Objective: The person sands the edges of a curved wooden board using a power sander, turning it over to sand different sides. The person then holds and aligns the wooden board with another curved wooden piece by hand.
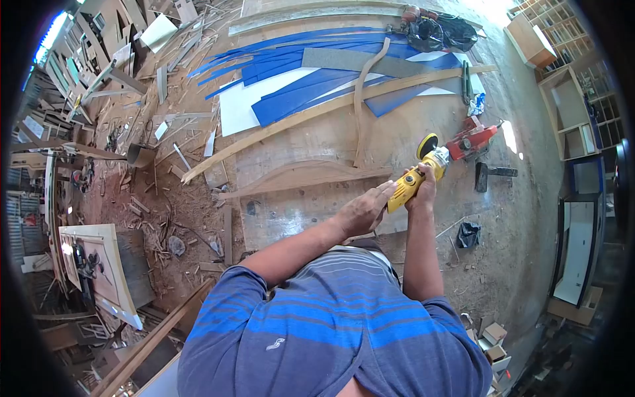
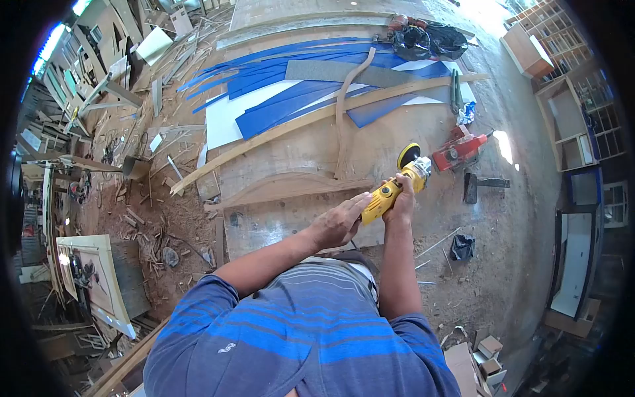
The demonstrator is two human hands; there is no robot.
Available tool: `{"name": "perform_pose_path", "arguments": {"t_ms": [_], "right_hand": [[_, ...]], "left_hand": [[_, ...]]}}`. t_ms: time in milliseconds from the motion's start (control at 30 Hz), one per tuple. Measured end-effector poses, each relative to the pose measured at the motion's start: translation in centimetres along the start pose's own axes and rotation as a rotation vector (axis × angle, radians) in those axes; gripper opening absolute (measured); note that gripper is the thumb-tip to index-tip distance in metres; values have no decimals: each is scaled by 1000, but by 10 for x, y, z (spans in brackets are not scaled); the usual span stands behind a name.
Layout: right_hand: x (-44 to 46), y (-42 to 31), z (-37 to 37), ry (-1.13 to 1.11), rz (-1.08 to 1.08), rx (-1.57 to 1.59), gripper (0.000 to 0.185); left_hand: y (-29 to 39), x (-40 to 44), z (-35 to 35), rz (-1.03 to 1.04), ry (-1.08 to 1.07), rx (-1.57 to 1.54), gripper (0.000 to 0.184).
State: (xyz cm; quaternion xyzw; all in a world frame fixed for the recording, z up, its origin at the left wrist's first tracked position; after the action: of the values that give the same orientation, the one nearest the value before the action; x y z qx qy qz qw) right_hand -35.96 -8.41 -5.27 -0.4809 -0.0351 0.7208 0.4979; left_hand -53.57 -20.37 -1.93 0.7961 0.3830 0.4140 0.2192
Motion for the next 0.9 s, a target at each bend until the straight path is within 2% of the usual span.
{"name": "perform_pose_path", "arguments": {"t_ms": [67, 167, 267, 367, 467, 533, 633, 733, 833, 900], "right_hand": [[-2, 2, 0, -14, 7, 2, 25], [-5, 3, 1, 14, -13, -47, 26], [-8, 2, 7, 93, -56, -130, 26], [-17, -1, -5, 139, -60, -163, 24], [-15, -6, -28, 142, -66, -222, 25], [-19, -8, -38, 173, -81, -270, 25], [-27, -11, -48, 201, -79, -335, 26], [-30, -7, -52, 205, -79, -392, 26], [-32, -8, -50, 190, -68, -456, 27], [-33, -6, -45, 181, -66, -506, 27]], "left_hand": [[0, -3, 4, -9, 30, 6, 73], [-1, -6, 7, -141, 63, -166, 73], [-5, -6, 0, -315, -79, -292, 77], [-35, -16, -41, -279, -274, -332, 86], [-128, -86, -76, -479, -255, 354, 100], [-154, -126, -93, -669, -329, 773, 105], [-158, -130, -107, -730, -348, 609, 111], [-136, -101, -112, -924, -446, 545, 111], [-139, -100, -94, -737, -289, 582, 115], [-145, -99, -83, -706, -188, 560, 120]]}}
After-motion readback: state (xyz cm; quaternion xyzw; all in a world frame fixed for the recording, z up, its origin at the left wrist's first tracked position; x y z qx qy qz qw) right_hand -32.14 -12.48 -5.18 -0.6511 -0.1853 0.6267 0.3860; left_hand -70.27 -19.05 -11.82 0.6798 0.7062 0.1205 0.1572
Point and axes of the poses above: each hand's wrist, its own x-axis towards the middle knuckle, its own z-axis out of the palm, y = z × x, the point moved 2 cm from there along x, towards the middle knuckle, and after that the axes turned 9 degrees about z, right-handed, at the moved point
